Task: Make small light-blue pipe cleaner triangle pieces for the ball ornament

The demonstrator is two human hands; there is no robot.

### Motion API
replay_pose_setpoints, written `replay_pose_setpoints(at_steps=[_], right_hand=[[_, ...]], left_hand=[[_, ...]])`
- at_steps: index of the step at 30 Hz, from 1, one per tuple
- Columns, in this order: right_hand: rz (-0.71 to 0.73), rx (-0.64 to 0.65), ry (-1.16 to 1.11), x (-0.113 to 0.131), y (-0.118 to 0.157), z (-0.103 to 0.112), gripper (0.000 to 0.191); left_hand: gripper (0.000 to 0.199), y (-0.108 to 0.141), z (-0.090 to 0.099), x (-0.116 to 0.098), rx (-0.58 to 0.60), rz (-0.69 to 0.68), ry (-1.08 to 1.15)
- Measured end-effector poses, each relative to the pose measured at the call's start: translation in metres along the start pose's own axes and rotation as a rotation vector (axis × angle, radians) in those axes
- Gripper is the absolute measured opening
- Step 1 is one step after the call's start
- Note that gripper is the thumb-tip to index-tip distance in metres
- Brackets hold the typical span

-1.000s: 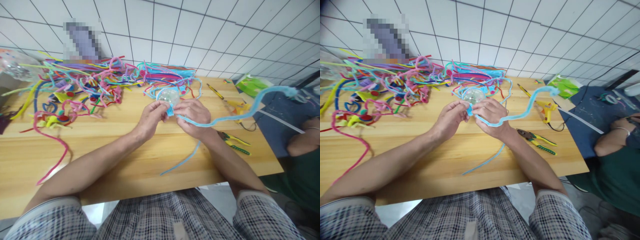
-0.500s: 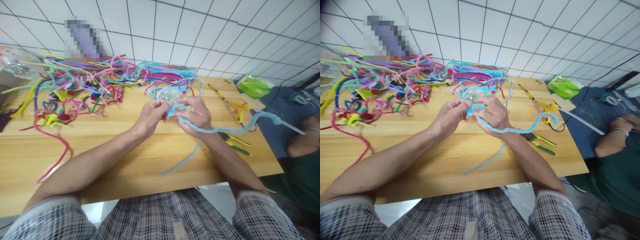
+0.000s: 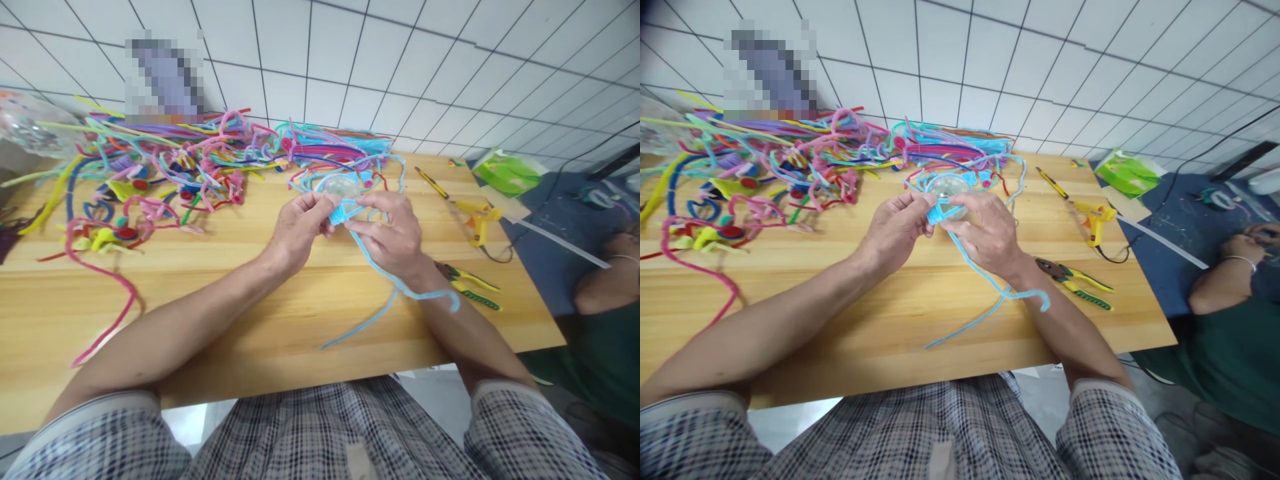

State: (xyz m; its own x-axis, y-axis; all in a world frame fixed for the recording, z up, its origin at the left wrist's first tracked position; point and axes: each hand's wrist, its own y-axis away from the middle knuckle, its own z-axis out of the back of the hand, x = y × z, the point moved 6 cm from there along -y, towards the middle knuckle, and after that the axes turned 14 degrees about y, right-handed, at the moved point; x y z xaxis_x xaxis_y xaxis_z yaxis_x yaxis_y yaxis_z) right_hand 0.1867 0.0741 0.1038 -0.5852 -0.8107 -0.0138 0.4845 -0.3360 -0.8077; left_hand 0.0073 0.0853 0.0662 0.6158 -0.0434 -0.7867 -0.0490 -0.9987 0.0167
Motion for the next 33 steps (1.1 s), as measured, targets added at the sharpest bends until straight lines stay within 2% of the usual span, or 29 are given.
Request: replay_pose_setpoints(at_steps=[3, 5, 6, 9, 12, 15, 20, 24, 33], right_hand=[[-0.061, -0.127, -0.005, -0.003, 0.000, 0.007, 0.019], [-0.225, -0.177, -0.103, -0.010, 0.000, 0.010, 0.011], [-0.340, -0.161, -0.195, -0.015, 0.000, 0.009, 0.012], [-0.700, 0.056, -0.542, -0.022, 0.003, -0.008, 0.033], [-0.870, 0.275, -0.755, -0.013, 0.004, -0.019, 0.047], [-0.888, 0.346, -0.795, -0.002, -0.001, -0.020, 0.048], [-0.921, 0.318, -0.745, 0.005, 0.000, -0.022, 0.033], [-0.941, 0.312, -0.718, 0.003, 0.005, -0.026, 0.024], [-0.908, 0.284, -0.593, -0.003, 0.004, -0.023, 0.030]], left_hand=[[0.037, 0.000, -0.001, -0.004, 0.014, -0.067, 0.004], [0.035, 0.001, -0.002, -0.007, 0.020, -0.107, -0.004], [0.035, 0.001, -0.003, -0.008, 0.019, -0.123, -0.015], [0.035, 0.003, -0.003, -0.010, 0.014, -0.168, -0.053], [0.036, 0.004, -0.003, -0.012, 0.030, -0.197, -0.080], [0.038, 0.006, -0.002, -0.010, 0.035, -0.193, -0.110], [0.041, 0.007, -0.003, -0.006, 0.069, -0.195, -0.073], [0.047, 0.005, -0.004, 0.000, 0.089, -0.130, -0.044], [0.044, 0.004, -0.006, 0.005, 0.090, -0.118, -0.098]])
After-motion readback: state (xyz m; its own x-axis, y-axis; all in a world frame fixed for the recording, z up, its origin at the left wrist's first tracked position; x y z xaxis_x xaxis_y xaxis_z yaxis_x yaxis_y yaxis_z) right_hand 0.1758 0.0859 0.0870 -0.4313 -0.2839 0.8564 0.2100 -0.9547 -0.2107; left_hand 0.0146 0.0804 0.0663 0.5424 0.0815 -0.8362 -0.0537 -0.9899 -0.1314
